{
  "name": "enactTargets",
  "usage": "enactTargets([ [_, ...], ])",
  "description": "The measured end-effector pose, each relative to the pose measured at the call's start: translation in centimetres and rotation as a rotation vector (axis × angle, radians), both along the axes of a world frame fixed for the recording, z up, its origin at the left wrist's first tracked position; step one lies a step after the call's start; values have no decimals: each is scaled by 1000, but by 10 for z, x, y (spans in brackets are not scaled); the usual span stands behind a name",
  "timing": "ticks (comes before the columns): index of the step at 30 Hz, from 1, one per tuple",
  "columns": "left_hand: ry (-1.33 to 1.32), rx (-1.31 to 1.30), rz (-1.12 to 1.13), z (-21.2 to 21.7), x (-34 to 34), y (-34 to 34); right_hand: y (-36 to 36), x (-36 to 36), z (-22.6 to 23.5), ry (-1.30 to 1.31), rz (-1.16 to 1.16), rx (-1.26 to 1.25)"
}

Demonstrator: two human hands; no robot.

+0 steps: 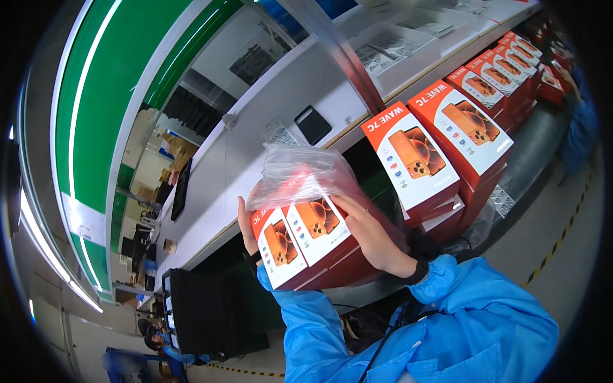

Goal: The recorder unboxes smartphone product boxes and applies small labels to the back of each one at a factory workstation.

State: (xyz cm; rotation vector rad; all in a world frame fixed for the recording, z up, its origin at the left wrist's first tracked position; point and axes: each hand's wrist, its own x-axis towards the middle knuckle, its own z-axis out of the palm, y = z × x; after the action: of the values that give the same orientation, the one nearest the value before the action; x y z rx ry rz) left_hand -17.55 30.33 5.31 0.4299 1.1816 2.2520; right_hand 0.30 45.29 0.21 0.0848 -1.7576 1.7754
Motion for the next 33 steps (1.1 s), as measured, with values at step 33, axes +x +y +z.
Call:
enactTargets([
  [33,1088,-1561,-129,-317,130,-99,10,11,-279,-742,-345,-173],
])
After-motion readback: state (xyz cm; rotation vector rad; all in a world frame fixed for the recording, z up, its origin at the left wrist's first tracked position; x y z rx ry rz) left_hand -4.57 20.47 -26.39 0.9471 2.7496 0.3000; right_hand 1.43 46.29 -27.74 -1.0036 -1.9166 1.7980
